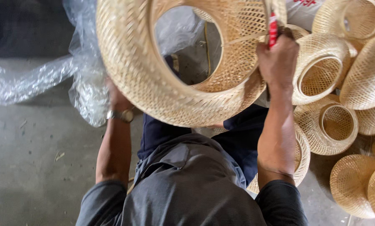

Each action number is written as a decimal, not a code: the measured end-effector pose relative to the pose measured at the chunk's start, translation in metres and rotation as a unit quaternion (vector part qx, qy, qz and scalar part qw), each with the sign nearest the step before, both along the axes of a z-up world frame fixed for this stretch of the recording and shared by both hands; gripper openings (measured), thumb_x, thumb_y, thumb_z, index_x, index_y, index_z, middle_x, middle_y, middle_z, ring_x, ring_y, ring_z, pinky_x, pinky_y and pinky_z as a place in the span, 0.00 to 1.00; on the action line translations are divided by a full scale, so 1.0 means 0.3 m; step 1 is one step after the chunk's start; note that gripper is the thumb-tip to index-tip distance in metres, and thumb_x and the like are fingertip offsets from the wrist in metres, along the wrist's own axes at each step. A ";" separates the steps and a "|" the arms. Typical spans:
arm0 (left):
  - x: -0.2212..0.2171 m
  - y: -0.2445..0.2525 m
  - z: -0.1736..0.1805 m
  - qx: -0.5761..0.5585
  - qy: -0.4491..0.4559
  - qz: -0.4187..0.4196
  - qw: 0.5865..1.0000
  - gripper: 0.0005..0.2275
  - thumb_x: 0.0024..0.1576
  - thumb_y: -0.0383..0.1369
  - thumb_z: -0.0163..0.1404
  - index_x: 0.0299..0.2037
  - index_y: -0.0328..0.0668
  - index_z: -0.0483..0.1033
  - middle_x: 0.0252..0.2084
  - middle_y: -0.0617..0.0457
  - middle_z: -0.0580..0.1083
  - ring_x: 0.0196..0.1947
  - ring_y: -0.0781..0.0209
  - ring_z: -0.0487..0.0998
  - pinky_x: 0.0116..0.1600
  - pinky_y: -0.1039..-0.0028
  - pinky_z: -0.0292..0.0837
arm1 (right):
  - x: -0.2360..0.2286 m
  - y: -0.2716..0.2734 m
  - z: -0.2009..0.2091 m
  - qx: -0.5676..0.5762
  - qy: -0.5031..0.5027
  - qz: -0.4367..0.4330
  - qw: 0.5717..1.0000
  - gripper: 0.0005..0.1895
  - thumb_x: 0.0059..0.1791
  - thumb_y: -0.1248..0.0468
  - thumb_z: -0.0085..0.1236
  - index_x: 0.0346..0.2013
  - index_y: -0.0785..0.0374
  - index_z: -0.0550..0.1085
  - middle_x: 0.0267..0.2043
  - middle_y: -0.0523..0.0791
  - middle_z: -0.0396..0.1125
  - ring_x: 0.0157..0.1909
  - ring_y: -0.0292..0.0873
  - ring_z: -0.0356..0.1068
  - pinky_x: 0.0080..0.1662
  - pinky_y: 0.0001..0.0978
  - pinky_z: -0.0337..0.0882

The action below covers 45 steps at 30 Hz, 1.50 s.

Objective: The person uses a red-handled knife to trim and smooth the woven bamboo edge of a large basket. They rotate the basket to access different sections of the rim, carefully cutting away excess material.

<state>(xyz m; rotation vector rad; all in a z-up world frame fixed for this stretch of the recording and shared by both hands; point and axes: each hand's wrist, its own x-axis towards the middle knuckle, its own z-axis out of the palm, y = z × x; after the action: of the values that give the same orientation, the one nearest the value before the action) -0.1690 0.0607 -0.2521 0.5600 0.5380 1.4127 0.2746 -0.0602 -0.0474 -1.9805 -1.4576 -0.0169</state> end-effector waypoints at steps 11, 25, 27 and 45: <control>0.253 -0.272 0.837 0.477 0.109 0.015 0.872 0.14 0.71 0.28 0.48 0.65 0.47 0.64 0.61 0.42 0.70 0.50 0.54 0.81 0.49 0.64 0.83 | -0.227 -0.085 0.142 0.109 -0.114 0.046 0.986 0.22 0.52 0.76 0.57 0.61 0.81 0.69 0.55 0.67 0.64 0.37 0.48 0.75 0.30 0.24 0.79; 0.727 0.004 0.915 0.256 -0.001 -0.300 0.919 0.12 0.65 0.34 0.60 0.53 0.40 0.74 0.56 0.46 0.76 0.58 0.51 0.80 0.63 0.46 0.79 | -0.372 -0.182 0.250 0.182 -0.117 0.087 0.972 0.22 0.59 0.64 0.61 0.65 0.72 0.72 0.66 0.73 0.57 0.45 0.57 0.79 0.30 0.23 0.80; 0.681 0.019 0.917 0.266 -0.025 -0.312 0.912 0.05 0.67 0.29 0.58 0.48 0.38 0.78 0.53 0.46 0.79 0.55 0.51 0.82 0.63 0.48 0.82 | -0.313 -0.226 0.219 0.178 -0.020 0.042 0.983 0.23 0.58 0.59 0.57 0.64 0.72 0.72 0.48 0.64 0.62 0.35 0.48 0.74 0.27 0.26 0.73; 0.427 -0.032 1.019 0.326 0.117 -0.195 0.917 0.17 0.69 0.39 0.54 0.65 0.47 0.70 0.61 0.50 0.78 0.58 0.56 0.82 0.62 0.55 0.76 | -0.224 -0.211 -0.314 0.145 0.576 0.155 0.789 0.23 0.49 0.61 0.68 0.54 0.65 0.70 0.26 0.40 0.66 0.19 0.33 0.64 0.21 0.25 0.67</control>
<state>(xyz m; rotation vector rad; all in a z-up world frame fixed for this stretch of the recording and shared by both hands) -0.0409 0.0512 0.0537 1.3112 0.1061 1.1238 0.2073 -0.1234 -0.1417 -1.0423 -0.8133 0.8991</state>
